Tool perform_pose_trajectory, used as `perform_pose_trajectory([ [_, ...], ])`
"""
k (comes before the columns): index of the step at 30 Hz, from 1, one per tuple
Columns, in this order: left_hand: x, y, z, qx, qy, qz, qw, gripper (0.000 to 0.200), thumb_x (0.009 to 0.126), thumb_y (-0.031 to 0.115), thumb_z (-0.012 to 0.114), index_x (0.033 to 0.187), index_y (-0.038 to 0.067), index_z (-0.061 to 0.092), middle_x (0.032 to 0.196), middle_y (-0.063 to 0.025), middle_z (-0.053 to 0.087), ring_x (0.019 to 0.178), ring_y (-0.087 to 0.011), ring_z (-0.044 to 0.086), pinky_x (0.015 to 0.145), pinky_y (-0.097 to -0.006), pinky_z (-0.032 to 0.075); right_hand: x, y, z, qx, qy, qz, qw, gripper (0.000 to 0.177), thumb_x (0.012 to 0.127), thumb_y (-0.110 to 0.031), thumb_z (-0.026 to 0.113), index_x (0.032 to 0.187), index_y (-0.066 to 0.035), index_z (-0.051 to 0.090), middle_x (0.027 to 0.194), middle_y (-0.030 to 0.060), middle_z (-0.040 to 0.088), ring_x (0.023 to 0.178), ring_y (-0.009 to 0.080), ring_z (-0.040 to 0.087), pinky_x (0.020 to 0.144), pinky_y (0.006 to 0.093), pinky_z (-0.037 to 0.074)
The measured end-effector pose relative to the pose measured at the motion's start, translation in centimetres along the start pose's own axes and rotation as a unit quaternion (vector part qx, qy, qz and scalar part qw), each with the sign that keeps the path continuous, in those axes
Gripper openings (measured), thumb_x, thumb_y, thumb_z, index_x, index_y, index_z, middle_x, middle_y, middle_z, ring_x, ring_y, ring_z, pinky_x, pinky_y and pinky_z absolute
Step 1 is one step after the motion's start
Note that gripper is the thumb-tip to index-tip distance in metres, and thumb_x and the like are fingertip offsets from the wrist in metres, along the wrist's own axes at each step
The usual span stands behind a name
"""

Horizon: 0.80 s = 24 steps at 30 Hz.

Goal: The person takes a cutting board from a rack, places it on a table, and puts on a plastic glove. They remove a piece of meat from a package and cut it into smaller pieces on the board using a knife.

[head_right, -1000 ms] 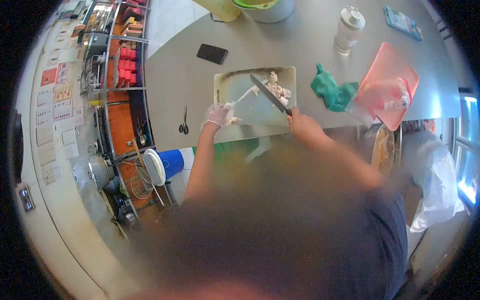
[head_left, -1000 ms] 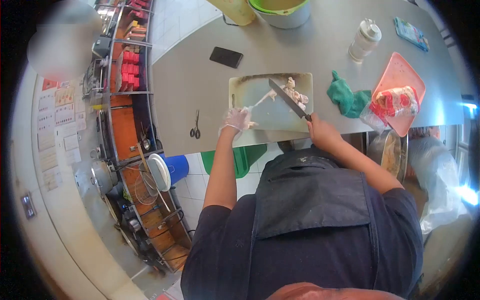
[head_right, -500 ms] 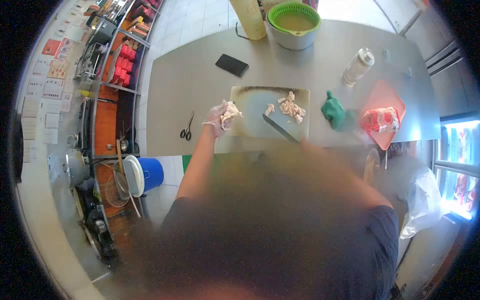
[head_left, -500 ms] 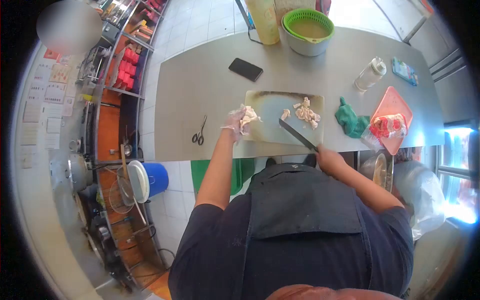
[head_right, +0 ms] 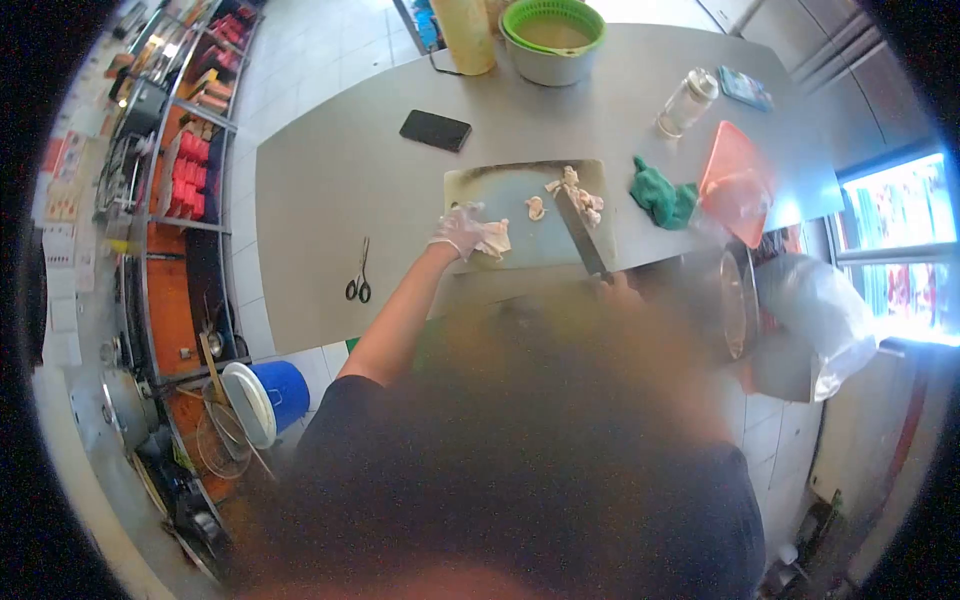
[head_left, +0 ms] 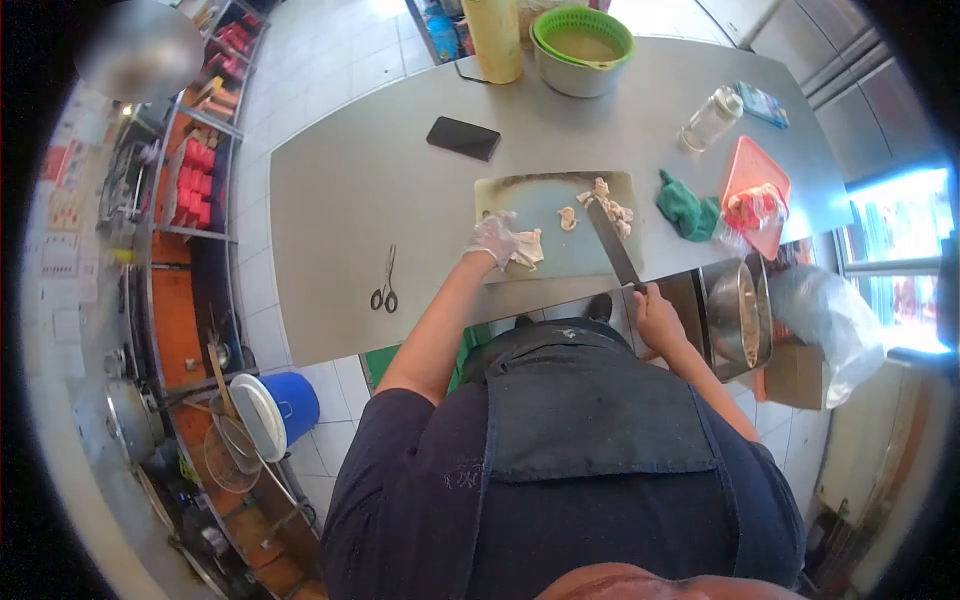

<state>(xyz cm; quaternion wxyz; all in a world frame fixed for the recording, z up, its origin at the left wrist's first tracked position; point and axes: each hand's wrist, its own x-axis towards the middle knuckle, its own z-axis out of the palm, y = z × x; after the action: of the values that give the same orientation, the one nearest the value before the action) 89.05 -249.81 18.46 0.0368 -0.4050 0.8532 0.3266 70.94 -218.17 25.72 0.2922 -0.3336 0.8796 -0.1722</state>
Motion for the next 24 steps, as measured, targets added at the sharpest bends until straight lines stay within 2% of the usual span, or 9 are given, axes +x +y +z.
perform_pose_trajectory([
  [3,-2.4,2.2,-2.4,-0.012,0.015,-0.034,0.999,0.048,0.088,0.016,0.058,0.136,0.008,0.056,0.128,-0.0223,0.063,0.118,-0.0352,0.062,0.103,-0.0419,0.048,-1.9,-1.5,0.8,0.054,-0.019,-0.010,0.998,0.029,0.103,-0.029,0.046,0.114,-0.001,0.048,0.089,0.0319,0.065,0.086,0.0532,0.062,0.072,0.0590,0.047],
  [6,-1.4,2.3,-2.4,-0.086,-0.023,-0.033,0.995,0.044,0.086,0.015,0.061,0.129,0.006,0.061,0.123,-0.0199,0.067,0.114,-0.0311,0.065,0.102,-0.0376,0.049,-1.8,-1.9,2.9,0.051,-0.023,-0.045,0.997,0.029,0.103,-0.028,0.048,0.115,-0.002,0.049,0.087,0.0316,0.065,0.085,0.0528,0.062,0.071,0.0582,0.047],
  [9,0.6,1.7,-1.6,-0.244,-0.103,0.051,0.963,0.042,0.083,0.015,0.067,0.123,0.004,0.064,0.117,-0.0162,0.070,0.107,-0.0261,0.068,0.096,-0.0347,0.052,-2.0,-3.0,2.7,0.096,-0.015,-0.067,0.993,0.028,0.103,-0.027,0.048,0.115,-0.002,0.049,0.085,0.0302,0.065,0.085,0.0522,0.062,0.070,0.0570,0.047],
  [12,1.4,3.1,-1.7,-0.388,-0.119,0.063,0.912,0.043,0.079,0.019,0.072,0.119,0.004,0.067,0.113,-0.0133,0.071,0.100,-0.0231,0.070,0.090,-0.0346,0.054,-1.7,-2.6,2.4,0.115,0.017,-0.033,0.993,0.028,0.104,-0.026,0.048,0.116,-0.002,0.049,0.084,0.0290,0.065,0.084,0.0518,0.062,0.070,0.0562,0.047],
  [15,0.4,4.6,-2.3,-0.355,-0.066,0.028,0.932,0.039,0.079,0.023,0.072,0.114,0.005,0.070,0.109,-0.0142,0.073,0.098,-0.0244,0.070,0.086,-0.0373,0.055,-1.7,-2.8,1.7,0.129,0.058,-0.020,0.990,0.026,0.104,-0.025,0.047,0.114,-0.001,0.049,0.084,0.0278,0.066,0.082,0.0509,0.063,0.068,0.0559,0.046],
  [18,1.9,1.1,2.1,-0.160,-0.038,0.018,0.986,0.036,0.079,0.027,0.071,0.108,0.006,0.072,0.106,-0.0169,0.072,0.098,-0.0275,0.070,0.087,-0.0388,0.055,-0.7,-2.2,2.7,0.071,0.047,-0.021,0.996,0.025,0.104,-0.024,0.047,0.114,-0.002,0.048,0.084,0.0272,0.066,0.080,0.0500,0.063,0.067,0.0564,0.047],
  [21,0.5,0.1,2.6,-0.136,-0.009,-0.036,0.990,0.033,0.079,0.031,0.070,0.103,0.008,0.074,0.104,-0.0189,0.072,0.099,-0.0314,0.069,0.087,-0.0414,0.055,-0.2,-3.5,3.8,0.039,0.026,-0.074,0.996,0.025,0.103,-0.024,0.046,0.115,-0.002,0.046,0.084,0.0273,0.066,0.080,0.0503,0.063,0.068,0.0581,0.048],
  [24,-0.6,1.4,1.7,0.001,0.021,-0.002,1.000,0.027,0.080,0.030,0.070,0.096,0.010,0.074,0.099,-0.0175,0.072,0.096,-0.0332,0.069,0.084,-0.0434,0.055,0.5,-4.7,5.2,0.050,-0.031,-0.087,0.994,0.026,0.103,-0.024,0.045,0.116,-0.001,0.044,0.087,0.0294,0.066,0.081,0.0513,0.063,0.069,0.0597,0.048],
])
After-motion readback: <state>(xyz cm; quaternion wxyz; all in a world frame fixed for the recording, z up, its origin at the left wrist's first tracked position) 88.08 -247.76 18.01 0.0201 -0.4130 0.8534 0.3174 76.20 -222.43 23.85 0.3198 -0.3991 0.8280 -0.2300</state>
